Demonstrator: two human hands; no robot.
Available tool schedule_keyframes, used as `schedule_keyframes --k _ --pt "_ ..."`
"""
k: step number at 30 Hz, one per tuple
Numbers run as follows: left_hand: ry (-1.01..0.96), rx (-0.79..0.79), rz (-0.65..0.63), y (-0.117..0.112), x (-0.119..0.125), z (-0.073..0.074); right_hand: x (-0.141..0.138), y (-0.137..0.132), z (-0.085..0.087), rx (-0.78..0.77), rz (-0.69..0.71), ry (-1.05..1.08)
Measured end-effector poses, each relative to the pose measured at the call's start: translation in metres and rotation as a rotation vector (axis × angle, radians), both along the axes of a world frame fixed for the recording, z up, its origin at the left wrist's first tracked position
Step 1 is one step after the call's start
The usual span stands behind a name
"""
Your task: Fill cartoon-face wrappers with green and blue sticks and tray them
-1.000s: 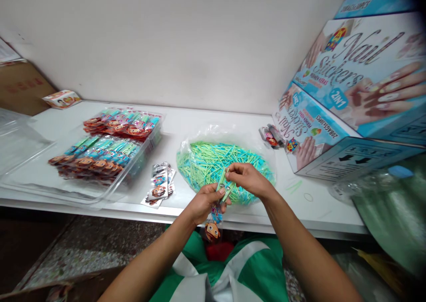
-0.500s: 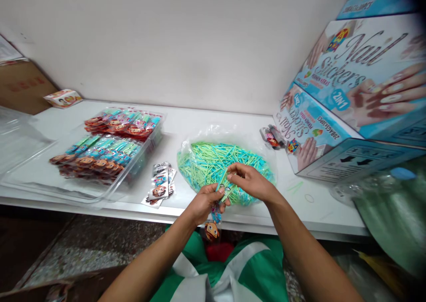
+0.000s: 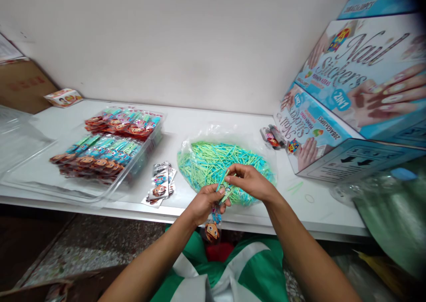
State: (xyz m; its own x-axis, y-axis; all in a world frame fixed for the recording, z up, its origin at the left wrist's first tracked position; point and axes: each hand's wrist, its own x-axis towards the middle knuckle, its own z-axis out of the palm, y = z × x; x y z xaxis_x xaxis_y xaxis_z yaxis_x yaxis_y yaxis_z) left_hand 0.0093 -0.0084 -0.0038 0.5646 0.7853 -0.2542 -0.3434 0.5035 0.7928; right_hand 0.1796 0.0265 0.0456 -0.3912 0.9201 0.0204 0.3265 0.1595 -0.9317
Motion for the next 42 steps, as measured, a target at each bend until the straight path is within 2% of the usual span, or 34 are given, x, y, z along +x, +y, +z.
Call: schedule_keyframes --k 6,11,15,21,28,33,38,42 --pt "-0.021 0.008 -0.027 0.000 -0.001 0.000 0.001 -0.002 0.003 0.031 0.006 -0.023" --pt "0.047 0.097 -0.036 -0.001 -0.001 0.002 0.001 -0.005 0.008 0.092 -0.019 -0.160" --pt "0.059 0.101 -0.022 0.000 -0.001 0.003 0.002 -0.006 0.006 0.076 -0.031 -0.232" --pt "0.013 0.050 0.033 0.000 0.001 0.002 0.004 -0.008 0.003 0.051 -0.026 -0.220" --pt "0.029 0.060 0.062 0.000 0.002 -0.001 0.002 -0.011 0.002 0.033 -0.025 -0.189" --pt "0.057 0.084 0.060 0.000 0.001 -0.003 0.003 -0.010 -0.001 0.046 -0.019 -0.180" --pt "0.088 0.110 0.046 0.000 0.002 -0.004 0.004 -0.003 0.002 0.062 -0.100 -0.091" --pt "0.119 0.141 0.023 0.000 0.001 -0.003 -0.003 0.001 0.005 0.087 -0.054 -0.053"
